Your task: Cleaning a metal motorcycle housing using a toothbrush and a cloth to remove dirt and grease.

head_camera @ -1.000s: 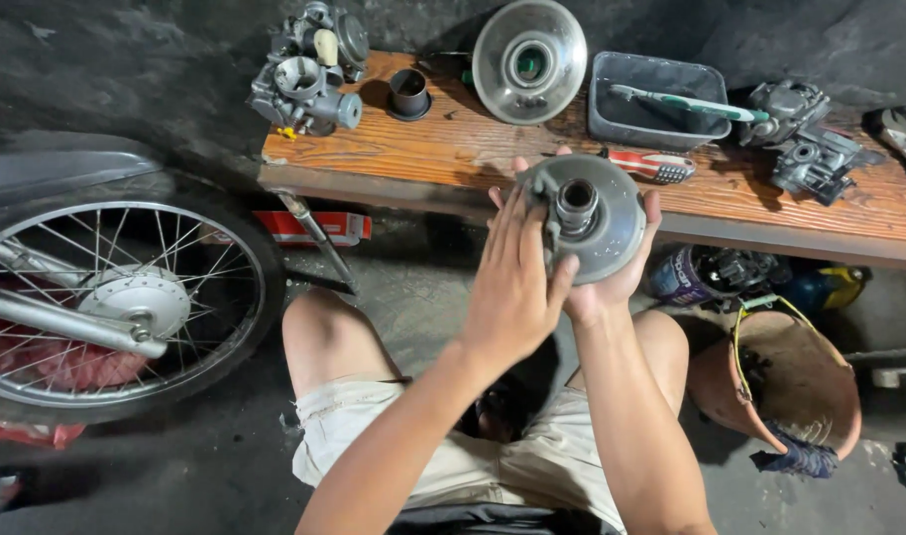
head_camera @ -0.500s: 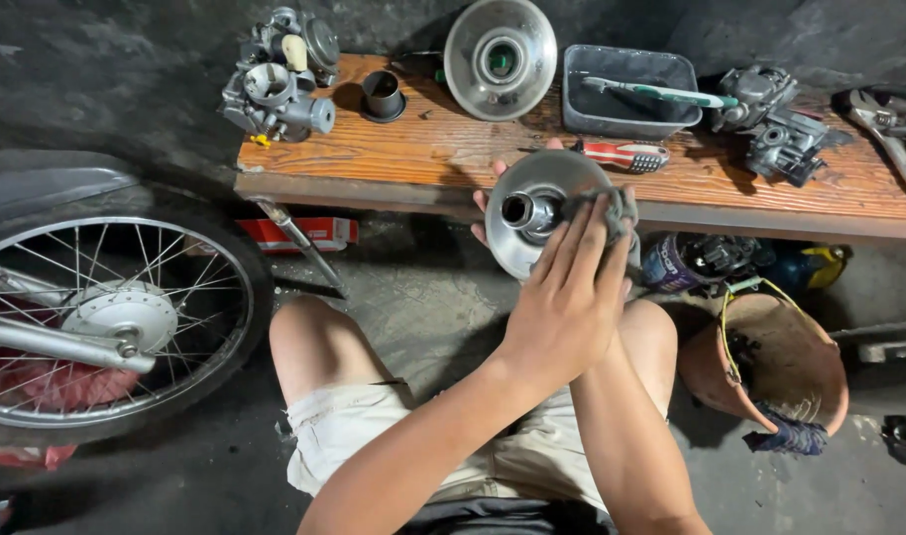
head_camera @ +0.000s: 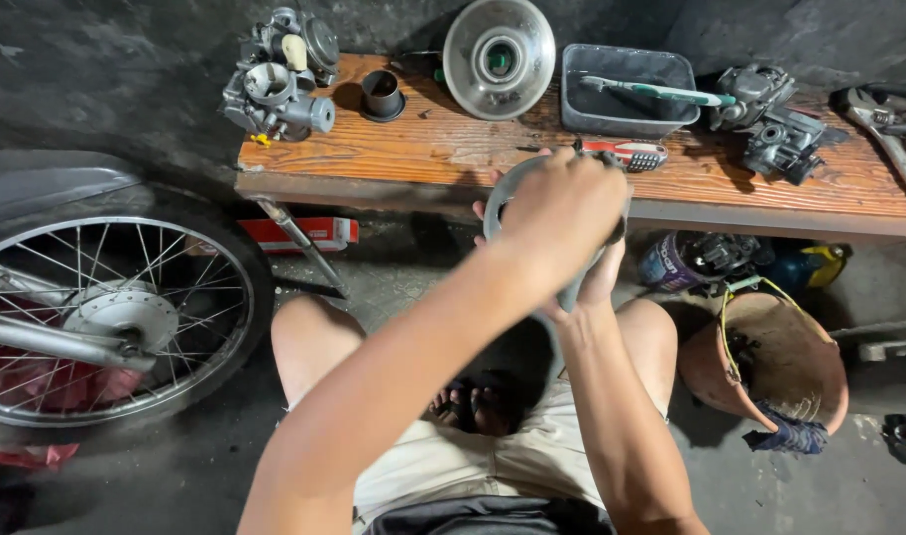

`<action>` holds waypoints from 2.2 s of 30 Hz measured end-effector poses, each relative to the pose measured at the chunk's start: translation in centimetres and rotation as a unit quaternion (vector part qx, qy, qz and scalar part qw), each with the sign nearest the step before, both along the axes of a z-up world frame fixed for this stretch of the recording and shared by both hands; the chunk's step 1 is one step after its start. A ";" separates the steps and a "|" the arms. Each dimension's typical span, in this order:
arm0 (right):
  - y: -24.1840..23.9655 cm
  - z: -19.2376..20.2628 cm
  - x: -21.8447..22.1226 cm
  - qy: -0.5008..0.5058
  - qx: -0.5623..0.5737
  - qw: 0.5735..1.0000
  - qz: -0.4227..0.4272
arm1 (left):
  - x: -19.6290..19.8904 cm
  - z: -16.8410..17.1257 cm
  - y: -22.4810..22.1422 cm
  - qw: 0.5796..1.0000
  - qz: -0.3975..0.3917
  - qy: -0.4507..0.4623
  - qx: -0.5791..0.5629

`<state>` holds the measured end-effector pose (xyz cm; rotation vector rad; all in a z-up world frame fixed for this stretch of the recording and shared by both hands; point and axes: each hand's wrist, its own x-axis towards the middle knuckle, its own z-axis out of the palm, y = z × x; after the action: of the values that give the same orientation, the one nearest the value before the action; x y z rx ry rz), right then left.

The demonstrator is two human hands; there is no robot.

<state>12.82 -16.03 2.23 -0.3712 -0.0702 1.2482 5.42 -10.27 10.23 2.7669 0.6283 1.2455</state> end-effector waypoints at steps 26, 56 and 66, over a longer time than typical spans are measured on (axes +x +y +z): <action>-0.6 4.2 -1.3 -0.028 0.209 0.978 -0.004 | -9.0 -3.1 -0.8 0.972 -0.132 -0.097 -0.166; -2.3 8.2 -4.6 0.000 0.031 1.000 0.002 | -5.7 -0.1 7.4 0.916 -0.172 0.005 -0.362; 0.0 9.6 -6.0 0.014 -0.137 0.989 -0.054 | 0.7 2.5 9.5 0.923 -0.064 0.268 -0.268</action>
<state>6.81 -15.98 11.79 -0.5877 0.1453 1.1568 6.09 -0.81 12.70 2.5820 0.6689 0.2085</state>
